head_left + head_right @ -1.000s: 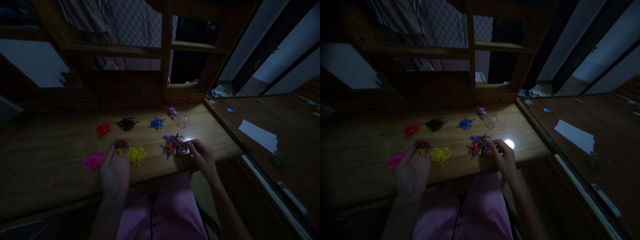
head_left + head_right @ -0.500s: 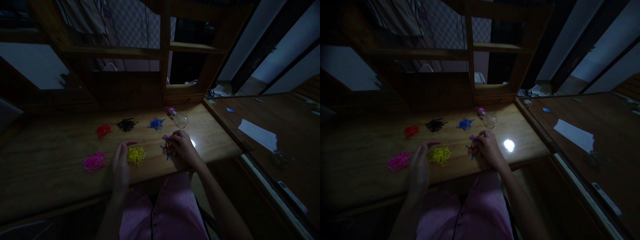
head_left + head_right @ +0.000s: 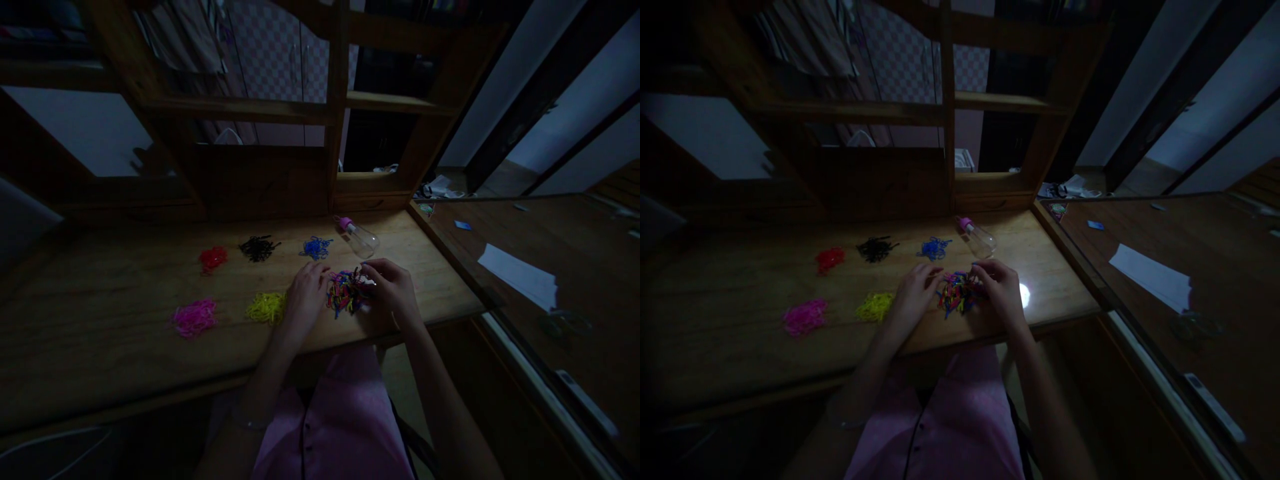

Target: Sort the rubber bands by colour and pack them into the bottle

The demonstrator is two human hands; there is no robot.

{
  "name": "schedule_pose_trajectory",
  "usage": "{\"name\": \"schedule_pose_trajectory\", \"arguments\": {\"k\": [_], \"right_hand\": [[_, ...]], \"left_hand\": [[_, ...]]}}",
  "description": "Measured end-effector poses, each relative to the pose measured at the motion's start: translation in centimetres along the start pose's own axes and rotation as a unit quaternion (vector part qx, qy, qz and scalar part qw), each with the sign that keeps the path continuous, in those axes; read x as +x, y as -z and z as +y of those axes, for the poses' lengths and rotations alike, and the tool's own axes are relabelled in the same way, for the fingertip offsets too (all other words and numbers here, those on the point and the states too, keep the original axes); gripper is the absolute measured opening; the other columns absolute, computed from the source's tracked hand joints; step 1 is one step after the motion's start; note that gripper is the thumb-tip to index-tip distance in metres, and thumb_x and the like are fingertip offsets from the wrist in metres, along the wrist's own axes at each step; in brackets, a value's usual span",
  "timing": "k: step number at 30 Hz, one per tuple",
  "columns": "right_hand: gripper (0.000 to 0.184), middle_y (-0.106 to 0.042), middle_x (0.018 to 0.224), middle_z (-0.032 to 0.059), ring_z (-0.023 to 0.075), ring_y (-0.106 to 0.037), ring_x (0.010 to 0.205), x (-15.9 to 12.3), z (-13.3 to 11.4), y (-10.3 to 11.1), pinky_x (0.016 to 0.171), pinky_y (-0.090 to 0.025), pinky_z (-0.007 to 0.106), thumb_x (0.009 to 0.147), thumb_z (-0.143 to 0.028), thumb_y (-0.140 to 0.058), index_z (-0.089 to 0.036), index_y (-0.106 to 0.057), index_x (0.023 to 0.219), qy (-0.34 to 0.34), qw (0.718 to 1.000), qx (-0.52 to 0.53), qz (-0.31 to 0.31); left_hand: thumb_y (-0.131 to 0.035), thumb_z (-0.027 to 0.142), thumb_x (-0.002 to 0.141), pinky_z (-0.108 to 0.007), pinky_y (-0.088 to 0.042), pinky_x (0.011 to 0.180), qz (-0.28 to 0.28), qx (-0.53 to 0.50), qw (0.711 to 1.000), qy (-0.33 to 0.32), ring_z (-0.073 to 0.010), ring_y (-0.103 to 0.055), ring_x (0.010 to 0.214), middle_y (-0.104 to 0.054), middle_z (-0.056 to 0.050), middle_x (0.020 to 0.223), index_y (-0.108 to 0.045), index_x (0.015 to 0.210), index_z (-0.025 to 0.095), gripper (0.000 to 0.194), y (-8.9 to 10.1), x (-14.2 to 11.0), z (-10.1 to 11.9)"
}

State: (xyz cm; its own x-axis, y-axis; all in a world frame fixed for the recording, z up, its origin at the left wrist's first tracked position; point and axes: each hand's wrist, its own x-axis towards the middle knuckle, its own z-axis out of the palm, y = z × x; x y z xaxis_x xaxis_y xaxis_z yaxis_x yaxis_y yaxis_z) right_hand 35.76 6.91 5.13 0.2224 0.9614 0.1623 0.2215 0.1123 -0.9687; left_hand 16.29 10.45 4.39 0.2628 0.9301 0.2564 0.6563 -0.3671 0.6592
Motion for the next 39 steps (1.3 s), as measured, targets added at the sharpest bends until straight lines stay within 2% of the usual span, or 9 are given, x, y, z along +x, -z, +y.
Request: {"name": "schedule_pose_trajectory", "arguments": {"k": [3,7,11,17,22,26,30,35,39], "right_hand": [[0.028,-0.073,0.089,0.0060,0.0218,-0.068,0.083,-0.2,-0.1,0.6,0.071,-0.053,0.031,0.079,-0.044,-0.069,-0.019,-0.072,0.093,-0.031,0.998,0.058,0.008],[0.029,-0.073,0.090,0.0057,0.0200,-0.067,0.082,-0.5,-0.4,0.7,0.067,-0.053,0.029,0.079,-0.042,-0.070,-0.020,-0.072,0.097,-0.050,0.994,0.101,0.009],[0.030,-0.074,0.089,0.0053,0.0181,-0.066,0.078,-0.7,-0.4,0.8,0.068,-0.053,0.030,0.079,-0.041,-0.069,-0.021,-0.071,0.100,-0.070,0.988,0.137,-0.002],[0.032,-0.073,0.092,0.0067,0.0183,-0.066,0.076,-0.9,-0.3,0.8,0.067,-0.054,0.031,0.079,-0.043,-0.066,-0.021,-0.069,0.102,-0.096,0.983,0.154,-0.016],[0.029,-0.073,0.099,0.0061,0.0205,-0.067,0.086,-0.9,-0.3,0.7,0.073,-0.054,0.032,0.079,-0.045,-0.067,-0.021,-0.071,0.095,-0.056,0.994,0.094,-0.007],[0.029,-0.072,0.086,0.0048,0.0188,-0.065,0.073,-0.9,-0.1,0.8,0.065,-0.053,0.030,0.077,-0.047,-0.069,-0.020,-0.072,0.090,-0.018,1.000,-0.016,0.018],[0.027,-0.069,0.073,0.0028,0.0167,-0.062,0.064,-0.7,0.1,0.9,0.056,-0.049,0.027,0.075,-0.045,-0.071,-0.020,-0.070,0.084,-0.008,0.999,-0.042,0.020],[0.028,-0.071,0.080,0.0046,0.0188,-0.065,0.072,-0.6,0.1,0.8,0.066,-0.052,0.030,0.075,-0.046,-0.072,-0.019,-0.068,0.081,0.016,0.999,-0.019,0.035],[0.029,-0.072,0.085,0.0061,0.0205,-0.067,0.077,-0.8,0.1,1.0,0.068,-0.052,0.031,0.076,-0.046,-0.072,-0.019,-0.068,0.085,0.012,0.999,-0.015,0.044]], "left_hand": [[-0.052,0.015,0.088,-0.036,-0.046,0.093,-0.004,0.038,0.999,-0.019,-0.0229,-0.059,0.104,-0.063,-0.009,0.107,-0.062,0.106,0.019,0.021,-1.2,0.4,0.0],[-0.053,0.009,0.085,-0.038,-0.044,0.093,-0.014,0.048,0.998,-0.038,-0.0239,-0.058,0.102,-0.063,-0.010,0.104,-0.060,0.100,0.018,0.018,-1.5,0.3,0.2],[-0.056,0.011,0.083,-0.038,-0.045,0.087,-0.036,0.023,0.999,-0.019,-0.0237,-0.059,0.094,-0.064,-0.009,0.096,-0.059,0.094,0.019,0.013,-1.3,0.4,0.0],[-0.055,0.016,0.085,-0.034,-0.048,0.080,-0.053,-0.048,0.997,0.031,-0.0212,-0.062,0.087,-0.065,-0.007,0.091,-0.061,0.107,0.018,0.022,0.0,0.2,-0.2],[-0.052,0.018,0.088,-0.033,-0.047,0.083,-0.049,-0.057,0.997,0.017,-0.0209,-0.062,0.090,-0.068,-0.009,0.100,-0.066,0.098,0.018,0.018,1.1,0.0,0.0],[-0.054,0.022,0.088,-0.032,-0.045,0.080,-0.058,-0.029,0.998,0.017,-0.0208,-0.062,0.086,-0.068,-0.007,0.088,-0.068,0.085,0.018,0.014,1.3,0.0,0.0],[-0.059,0.027,0.086,-0.031,-0.044,0.074,-0.056,-0.034,0.998,0.025,-0.0201,-0.061,0.078,-0.067,-0.006,0.079,-0.066,0.076,0.018,0.015,1.2,0.5,0.2],[-0.060,0.020,0.083,-0.033,-0.045,0.076,-0.053,-0.037,0.998,0.005,-0.0212,-0.062,0.081,-0.068,-0.007,0.083,-0.068,0.081,0.018,0.008,0.4,2.7,0.8],[-0.057,0.014,0.083,-0.033,-0.044,0.081,-0.069,-0.008,0.998,0.000,-0.0214,-0.061,0.088,-0.068,-0.009,0.089,-0.070,0.091,0.016,0.015,-1.1,4.4,0.9]]}}
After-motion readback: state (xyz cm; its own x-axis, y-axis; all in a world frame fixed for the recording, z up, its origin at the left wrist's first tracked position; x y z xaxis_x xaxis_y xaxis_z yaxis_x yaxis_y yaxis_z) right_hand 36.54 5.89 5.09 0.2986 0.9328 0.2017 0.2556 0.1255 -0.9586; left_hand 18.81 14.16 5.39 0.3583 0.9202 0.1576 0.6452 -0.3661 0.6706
